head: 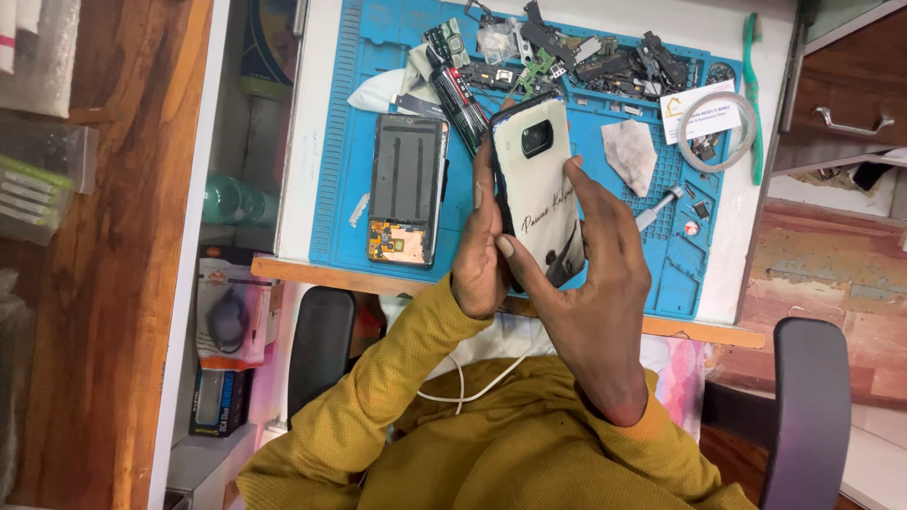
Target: The person applies adhesive to the frame of a disassembled smartphone and then reassembles the device by attaching the back cover. After assembly, the person secures the phone with rubber bands and tests the screen functionality by interacting with the display.
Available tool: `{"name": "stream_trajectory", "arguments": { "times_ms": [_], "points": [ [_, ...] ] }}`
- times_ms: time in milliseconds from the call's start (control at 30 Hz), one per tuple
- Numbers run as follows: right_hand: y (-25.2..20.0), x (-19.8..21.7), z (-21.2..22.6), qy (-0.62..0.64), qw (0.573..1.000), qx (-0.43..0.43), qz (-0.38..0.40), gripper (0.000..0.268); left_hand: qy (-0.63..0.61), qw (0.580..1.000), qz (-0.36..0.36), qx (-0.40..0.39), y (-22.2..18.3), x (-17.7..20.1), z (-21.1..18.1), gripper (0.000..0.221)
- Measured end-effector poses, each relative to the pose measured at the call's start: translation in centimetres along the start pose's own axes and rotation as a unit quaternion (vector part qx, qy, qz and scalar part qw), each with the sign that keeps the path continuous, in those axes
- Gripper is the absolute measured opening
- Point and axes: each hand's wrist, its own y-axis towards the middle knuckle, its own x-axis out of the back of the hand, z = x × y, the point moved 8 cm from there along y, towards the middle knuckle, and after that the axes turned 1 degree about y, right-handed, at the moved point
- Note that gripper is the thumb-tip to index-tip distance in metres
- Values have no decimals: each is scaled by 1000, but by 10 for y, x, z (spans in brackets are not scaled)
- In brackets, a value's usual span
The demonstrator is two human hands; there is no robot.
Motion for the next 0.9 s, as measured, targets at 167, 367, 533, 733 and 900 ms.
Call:
{"name": "stream_trajectory", "arguments": {
  "times_ms": [167,367,533,733,900],
  "points": [
    [0,-1,-1,-1,1000,-2,3,73,-9,1000,8,11,3,-1,0,83],
    [0,-1,-3,8,1000,-8,8,72,5,1000,6,-3,3,-3,-2,83],
    [1,-1,-4,15,1000,-11,15,73,-19,1000,0,15,2,-5,0,81],
    [1,-2,-7,65,997,-23,32,75,-17,999,26,11,3,-5,0,78],
    [0,-1,-10,34,998,-38,46,80,-34,999,12,14,5,-5,3,75]
  ]
}}
